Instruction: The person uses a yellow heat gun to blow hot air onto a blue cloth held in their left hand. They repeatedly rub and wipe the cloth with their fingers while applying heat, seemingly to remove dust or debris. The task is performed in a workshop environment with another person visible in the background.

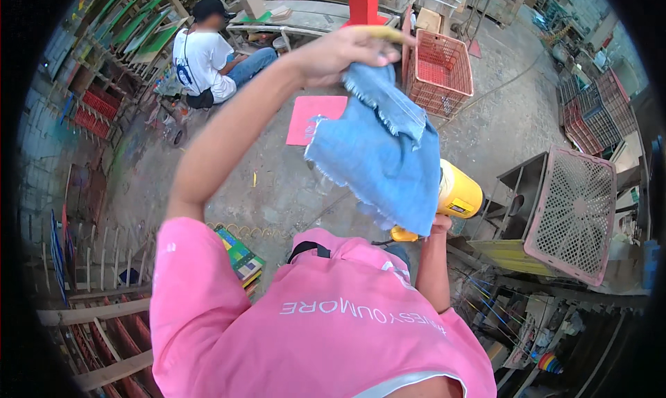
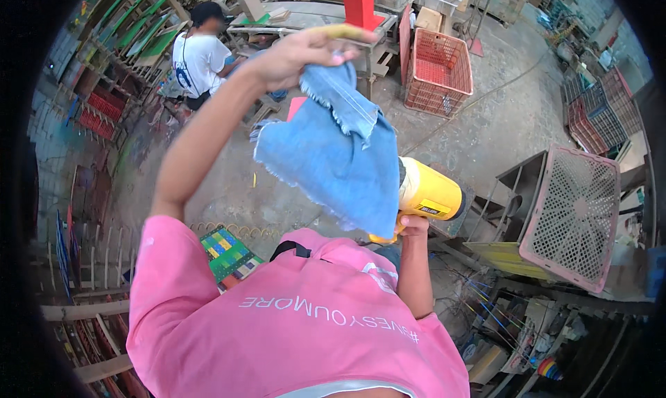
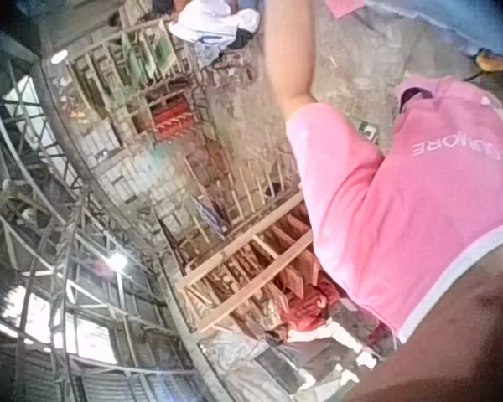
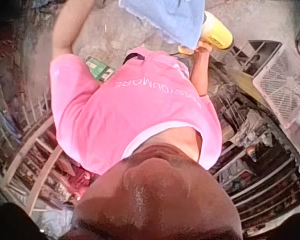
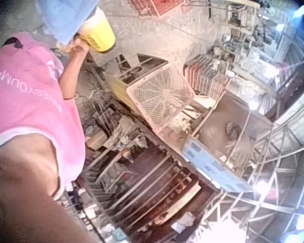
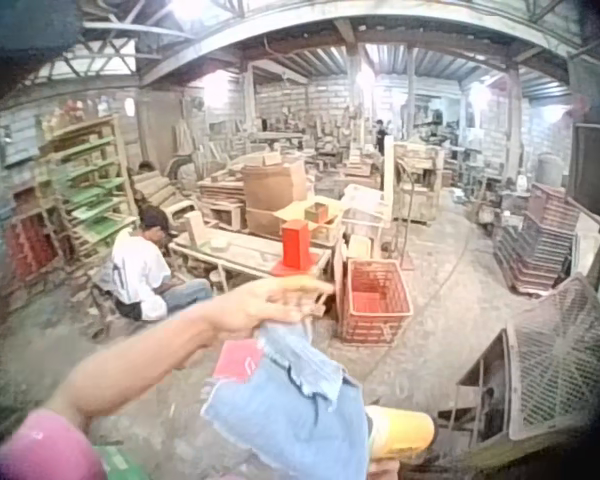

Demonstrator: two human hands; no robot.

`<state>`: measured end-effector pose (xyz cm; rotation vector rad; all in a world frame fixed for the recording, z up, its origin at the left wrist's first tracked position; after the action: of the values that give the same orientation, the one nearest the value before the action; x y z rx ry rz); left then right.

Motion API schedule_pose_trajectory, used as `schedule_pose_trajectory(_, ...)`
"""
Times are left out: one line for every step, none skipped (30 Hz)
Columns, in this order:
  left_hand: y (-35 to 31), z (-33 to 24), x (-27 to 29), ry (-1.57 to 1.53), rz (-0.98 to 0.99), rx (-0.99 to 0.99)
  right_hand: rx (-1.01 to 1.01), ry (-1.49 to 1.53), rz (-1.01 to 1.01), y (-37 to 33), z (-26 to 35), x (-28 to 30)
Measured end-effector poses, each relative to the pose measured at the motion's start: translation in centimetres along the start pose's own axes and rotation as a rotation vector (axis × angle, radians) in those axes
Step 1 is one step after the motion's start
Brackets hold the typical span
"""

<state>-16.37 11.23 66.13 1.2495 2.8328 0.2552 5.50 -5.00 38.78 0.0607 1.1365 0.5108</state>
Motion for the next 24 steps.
schedule_pose_trajectory(-1.0, 1.5, 0.5, -0.181, -0.045, 0.004, -0.008, 0.014, 0.011, 0.0, 0.0, -0.4)
schedule_pose_trajectory(-2.1, 3.0, 0.6, -0.363, -0.088, 0.012, -0.014, 0.028, 0.021, 0.1, 0.0, -0.9)
schedule_pose_trajectory(-3.2, 4.2, 0.3, -0.429, -0.164, 0.008, -0.02, 0.044, 0.032, 0.3, -0.2, -1.5)
schedule_pose_trajectory(-4.3, 5.7, -0.2, -0.5, -0.24, 0.004, -0.027, 0.059, 0.04, 0.4, -0.4, -2.1)
schedule_pose_trajectory(-5.0, 7.8, -0.8, -0.624, -0.272, -0.038, -0.045, 0.073, 0.049, 0.5, -0.5, -2.9)
schedule_pose_trajectory(-5.5, 10.3, -1.3, -0.751, -0.306, -0.082, -0.068, 0.086, 0.057, 0.6, -0.7, -3.4)
schedule_pose_trajectory(-5.7, 12.3, -1.6, -0.884, -0.333, -0.124, -0.062, 0.061, 0.053, 0.5, -0.6, -3.9)
schedule_pose_trajectory(-6.0, 13.2, -1.7, -0.981, -0.322, -0.167, -0.058, 0.037, 0.057, 0.6, -0.4, -4.5)
schedule_pose_trajectory(-6.3, 13.9, -1.7, -1.079, -0.311, -0.21, -0.056, 0.013, 0.06, 0.6, -0.3, -4.8)
schedule_pose_trajectory(-6.7, 13.9, -1.7, -1.175, -0.308, -0.256, -0.05, 0.021, 0.074, 0.6, -0.4, -4.8)
schedule_pose_trajectory(-7.2, 13.9, -1.2, -1.186, -0.367, -0.279, -0.044, 0.029, 0.086, 0.5, -0.4, -4.7)
schedule_pose_trajectory(-7.8, 14.0, -0.7, -1.156, -0.467, -0.264, -0.038, 0.037, 0.098, 0.4, -0.5, -4.7)
schedule_pose_trajectory(-8.4, 13.2, -0.5, -1.117, -0.564, -0.249, -0.035, 0.059, 0.08, 0.3, -0.3, -5.0)
schedule_pose_trajectory(-9.0, 12.9, -0.3, -1.078, -0.658, -0.233, -0.024, 0.053, 0.074, 0.3, -0.2, -5.1)
schedule_pose_trajectory(-9.5, 12.7, -0.3, -1.157, -0.599, -0.276, -0.011, 0.046, 0.068, 0.3, 0.0, -5.2)
schedule_pose_trajectory(-10.1, 12.4, -0.5, -1.234, -0.538, -0.317, 0.001, 0.041, 0.061, 0.2, 0.0, -5.3)
schedule_pose_trajectory(-10.4, 12.2, -0.8, -1.311, -0.475, -0.356, 0.021, 0.012, 0.041, 0.4, 0.1, -5.5)
schedule_pose_trajectory(-10.5, 12.1, -1.3, -1.317, -0.435, -0.385, 0.026, -0.013, -0.006, 0.6, 0.0, -5.2)
schedule_pose_trajectory(-10.3, 11.4, -2.1, -1.325, -0.394, -0.409, 0.033, -0.037, -0.057, 0.8, -0.1, -5.0)
schedule_pose_trajectory(-10.1, 10.9, -2.7, -1.333, -0.354, -0.434, 0.039, -0.062, -0.108, 1.0, -0.2, -4.8)
schedule_pose_trajectory(-10.2, 10.9, -3.0, -1.298, -0.386, -0.441, 0.04, -0.063, -0.116, 1.2, -0.3, -5.0)
schedule_pose_trajectory(-10.4, 10.9, -3.2, -1.261, -0.418, -0.453, 0.043, -0.089, -0.178, 1.2, -0.5, -5.0)
schedule_pose_trajectory(-10.5, 10.8, -3.2, -1.225, -0.451, -0.465, 0.046, -0.114, -0.239, 1.1, -0.8, -4.9)
schedule_pose_trajectory(-10.5, 10.5, -3.2, -1.175, -0.466, -0.486, 0.049, -0.139, -0.3, 1.0, -0.9, -4.8)
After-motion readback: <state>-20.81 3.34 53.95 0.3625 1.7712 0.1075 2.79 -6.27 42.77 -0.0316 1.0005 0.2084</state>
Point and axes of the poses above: each hand's wrist, its own y-axis towards the middle knuckle, its own x-axis out of the back of the hand, z = x × y, the point moved 4 cm from there along y, towards the middle knuckle, and after that the axes turned 3 degrees about -z, right-handed, at the moved point
